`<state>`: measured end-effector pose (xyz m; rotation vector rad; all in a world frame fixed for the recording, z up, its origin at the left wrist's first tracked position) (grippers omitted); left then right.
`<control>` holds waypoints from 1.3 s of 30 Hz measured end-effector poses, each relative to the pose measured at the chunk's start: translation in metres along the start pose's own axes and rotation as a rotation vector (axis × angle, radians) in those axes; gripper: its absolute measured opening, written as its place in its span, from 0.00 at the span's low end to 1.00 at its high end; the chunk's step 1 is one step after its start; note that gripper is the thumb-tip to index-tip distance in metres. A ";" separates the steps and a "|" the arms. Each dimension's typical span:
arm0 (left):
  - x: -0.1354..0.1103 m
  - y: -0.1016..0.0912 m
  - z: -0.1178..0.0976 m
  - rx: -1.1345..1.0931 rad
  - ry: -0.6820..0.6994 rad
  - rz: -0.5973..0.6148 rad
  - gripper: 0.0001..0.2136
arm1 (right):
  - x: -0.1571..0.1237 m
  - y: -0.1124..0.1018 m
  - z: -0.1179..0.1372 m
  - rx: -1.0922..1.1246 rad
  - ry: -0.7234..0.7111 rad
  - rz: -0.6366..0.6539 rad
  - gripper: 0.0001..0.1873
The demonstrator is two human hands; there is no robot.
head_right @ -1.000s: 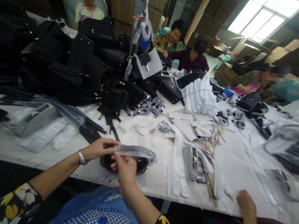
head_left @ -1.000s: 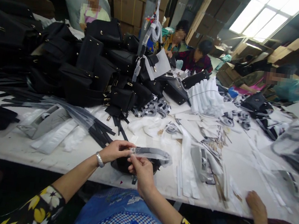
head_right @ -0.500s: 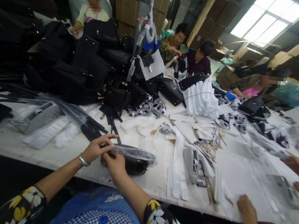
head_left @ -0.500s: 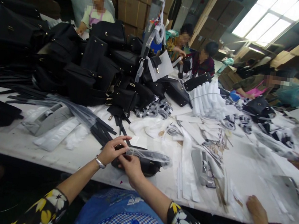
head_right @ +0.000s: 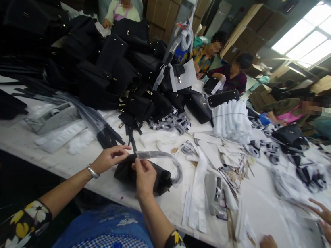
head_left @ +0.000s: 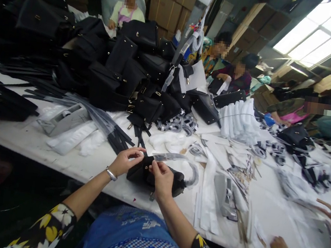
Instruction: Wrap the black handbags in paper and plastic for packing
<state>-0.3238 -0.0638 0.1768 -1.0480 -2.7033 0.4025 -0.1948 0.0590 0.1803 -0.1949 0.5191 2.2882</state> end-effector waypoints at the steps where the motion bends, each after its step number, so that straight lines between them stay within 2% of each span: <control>1: 0.001 0.002 -0.002 -0.022 -0.007 0.014 0.13 | 0.001 -0.002 0.006 -0.034 -0.022 0.014 0.16; 5: 0.016 0.015 -0.027 -0.109 0.017 0.091 0.21 | 0.003 0.000 0.035 -0.309 -0.153 0.185 0.14; 7: 0.028 0.025 -0.046 -0.145 0.038 0.158 0.21 | 0.003 0.002 0.052 -0.462 -0.220 0.257 0.13; 10: 0.044 0.036 -0.070 -0.206 0.045 0.226 0.18 | 0.007 0.000 0.083 -0.642 -0.303 0.291 0.12; 15: 0.053 0.048 -0.097 -0.305 0.018 0.213 0.17 | 0.011 -0.006 0.141 -0.900 -0.442 0.361 0.08; 18: 0.050 0.055 -0.101 -0.326 -0.010 0.193 0.17 | 0.009 -0.012 0.155 -0.947 -0.480 0.371 0.07; 21: 0.043 0.065 -0.086 -0.321 -0.056 0.186 0.15 | 0.007 -0.026 0.134 -0.828 -0.402 0.298 0.09; 25: 0.027 0.070 -0.044 -0.301 -0.147 0.168 0.15 | -0.002 -0.043 0.055 -0.620 -0.145 0.207 0.22; 27: 0.016 0.068 -0.025 -0.285 -0.187 0.163 0.15 | -0.010 -0.044 0.017 -0.634 -0.073 0.202 0.24; 29: 0.007 0.064 -0.012 -0.266 -0.211 0.179 0.15 | -0.018 -0.038 -0.008 -0.722 -0.063 0.234 0.23; 31: 0.001 0.060 -0.004 -0.251 -0.214 0.209 0.16 | -0.023 -0.026 -0.021 -0.869 -0.095 0.299 0.22; 35: -0.003 0.054 0.008 -0.218 -0.170 0.249 0.19 | -0.020 -0.005 -0.029 -1.142 -0.127 0.369 0.18; 39: -0.004 0.046 0.020 -0.149 -0.115 0.227 0.14 | -0.009 0.004 -0.033 -1.184 -0.105 0.368 0.13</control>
Point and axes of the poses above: each hand's wrist, its own x-axis towards the middle knuckle, its own y-axis out of the palm, z = x × y, the point moved 5 cm from there along x, towards the middle knuckle, and after that the axes turned 14 degrees about x, right-handed, at the moved point
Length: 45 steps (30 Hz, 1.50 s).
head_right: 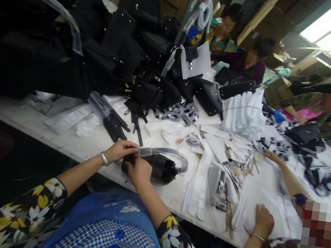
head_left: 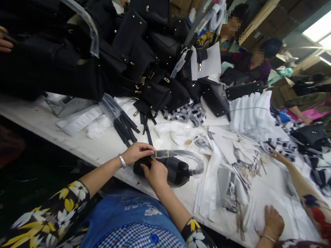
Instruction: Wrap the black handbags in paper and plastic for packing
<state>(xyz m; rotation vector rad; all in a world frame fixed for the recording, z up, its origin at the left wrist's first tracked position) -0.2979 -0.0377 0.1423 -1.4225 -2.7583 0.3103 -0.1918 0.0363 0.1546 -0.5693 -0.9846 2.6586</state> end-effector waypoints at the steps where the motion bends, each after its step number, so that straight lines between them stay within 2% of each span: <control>1: -0.001 -0.004 0.002 0.020 0.013 -0.021 0.14 | 0.002 0.001 0.000 0.001 0.000 0.001 0.13; 4: -0.005 -0.018 0.012 0.072 0.027 -0.131 0.14 | 0.008 0.001 -0.003 0.024 -0.002 -0.007 0.13; 8: -0.024 -0.034 0.043 0.110 -0.043 -0.283 0.16 | 0.015 0.003 -0.011 0.110 -0.013 0.009 0.13; 12: -0.044 -0.022 0.075 0.136 -0.073 -0.252 0.13 | 0.021 0.008 -0.024 0.259 -0.001 0.057 0.11; 17: -0.053 -0.009 0.090 0.118 -0.034 -0.249 0.12 | 0.019 0.010 -0.029 0.393 0.042 0.054 0.17; 21: -0.052 -0.008 0.093 0.084 -0.001 -0.258 0.12 | 0.017 0.012 -0.025 0.425 0.069 0.061 0.21; 29: -0.043 -0.003 0.093 0.058 0.003 -0.284 0.11 | 0.027 0.008 -0.024 0.425 0.056 0.105 0.20; 37: -0.037 0.000 0.077 0.081 -0.010 -0.339 0.11 | 0.025 -0.003 -0.016 0.261 0.025 0.029 0.24; 45: -0.035 0.000 0.061 0.150 -0.038 -0.407 0.11 | 0.029 -0.008 -0.008 0.192 -0.025 0.024 0.25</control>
Point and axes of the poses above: each hand's wrist, its own x-axis towards the middle knuckle, its own y-axis out of the palm, z = x × y, the point moved 5 cm from there along x, towards the middle knuckle, and after that the axes turned 14 degrees about x, right-handed, at the moved point
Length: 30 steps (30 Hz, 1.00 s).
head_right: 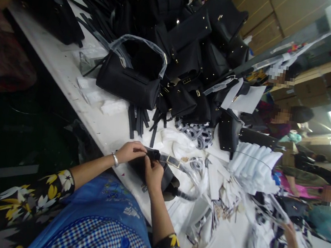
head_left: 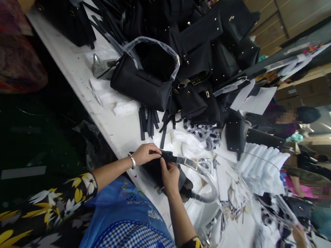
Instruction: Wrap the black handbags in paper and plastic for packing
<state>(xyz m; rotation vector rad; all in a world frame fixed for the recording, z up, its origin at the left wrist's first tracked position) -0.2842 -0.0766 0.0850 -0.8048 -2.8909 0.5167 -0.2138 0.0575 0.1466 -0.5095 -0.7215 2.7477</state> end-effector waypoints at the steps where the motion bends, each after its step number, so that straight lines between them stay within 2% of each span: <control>1: 0.001 -0.001 -0.003 0.007 0.006 -0.007 0.11 | 0.000 -0.001 0.000 -0.008 -0.002 -0.004 0.26; 8: 0.007 -0.009 -0.024 0.029 0.078 -0.014 0.11 | 0.000 -0.005 -0.001 -0.020 0.000 -0.015 0.27; 12: 0.011 -0.009 -0.027 0.021 0.090 0.037 0.11 | -0.001 -0.007 -0.002 0.009 -0.004 -0.024 0.26; 20: 0.014 -0.004 -0.010 -0.063 0.039 0.292 0.11 | -0.004 -0.005 -0.008 0.097 0.036 -0.034 0.24; 30: 0.002 0.013 0.012 -0.168 -0.101 0.333 0.11 | -0.005 -0.001 -0.017 0.049 0.050 -0.045 0.23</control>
Point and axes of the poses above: each hand's wrist, its own x-axis towards the middle knuckle, its own y-axis out of the palm, z = x × y, the point moved 5 cm from there along x, towards the middle knuckle, and after that the axes turned 14 degrees about x, right-handed, at the moved point
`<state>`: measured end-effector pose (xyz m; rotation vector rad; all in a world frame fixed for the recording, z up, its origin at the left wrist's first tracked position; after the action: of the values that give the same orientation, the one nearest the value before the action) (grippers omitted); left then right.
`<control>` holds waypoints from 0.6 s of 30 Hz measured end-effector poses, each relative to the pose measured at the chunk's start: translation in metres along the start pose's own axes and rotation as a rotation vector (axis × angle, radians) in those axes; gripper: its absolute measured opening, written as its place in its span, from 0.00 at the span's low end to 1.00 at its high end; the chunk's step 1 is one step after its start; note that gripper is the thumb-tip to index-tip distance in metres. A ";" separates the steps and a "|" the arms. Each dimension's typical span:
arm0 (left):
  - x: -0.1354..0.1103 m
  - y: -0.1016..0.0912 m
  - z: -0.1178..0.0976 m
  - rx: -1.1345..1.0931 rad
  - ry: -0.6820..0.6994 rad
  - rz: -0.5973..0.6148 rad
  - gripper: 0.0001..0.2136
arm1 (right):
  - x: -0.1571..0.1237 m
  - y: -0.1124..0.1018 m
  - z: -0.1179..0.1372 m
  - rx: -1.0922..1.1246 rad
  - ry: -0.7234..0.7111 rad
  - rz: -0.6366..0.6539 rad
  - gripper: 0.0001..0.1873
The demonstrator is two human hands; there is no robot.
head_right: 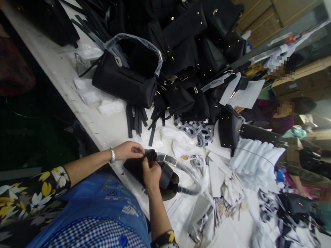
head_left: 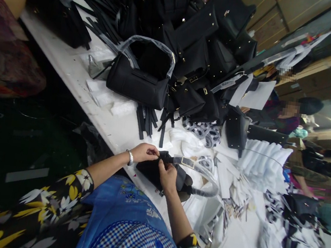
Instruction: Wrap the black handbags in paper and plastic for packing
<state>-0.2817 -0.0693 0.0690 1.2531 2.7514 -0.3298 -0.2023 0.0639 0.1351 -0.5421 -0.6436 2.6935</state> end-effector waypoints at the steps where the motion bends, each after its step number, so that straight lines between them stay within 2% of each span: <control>1: -0.002 0.002 0.003 -0.005 -0.015 -0.004 0.11 | -0.001 0.001 -0.003 0.001 0.001 -0.002 0.23; 8: -0.007 0.015 0.013 -0.009 -0.099 -0.031 0.11 | -0.006 0.007 -0.017 0.000 0.002 -0.020 0.22; 18: -0.008 0.020 0.017 0.061 -0.154 -0.045 0.11 | -0.012 0.012 -0.027 -0.057 -0.005 -0.005 0.21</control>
<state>-0.2616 -0.0667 0.0511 1.1289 2.6604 -0.4958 -0.1827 0.0592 0.1108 -0.5471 -0.7238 2.6797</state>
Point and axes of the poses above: each hand's wrist, its own x-axis towards the middle knuckle, its own y-axis out of the palm, z = x × y, the point moved 5 cm from there along x, towards the middle knuckle, and after that the axes turned 14 degrees about x, right-handed, at the moved point
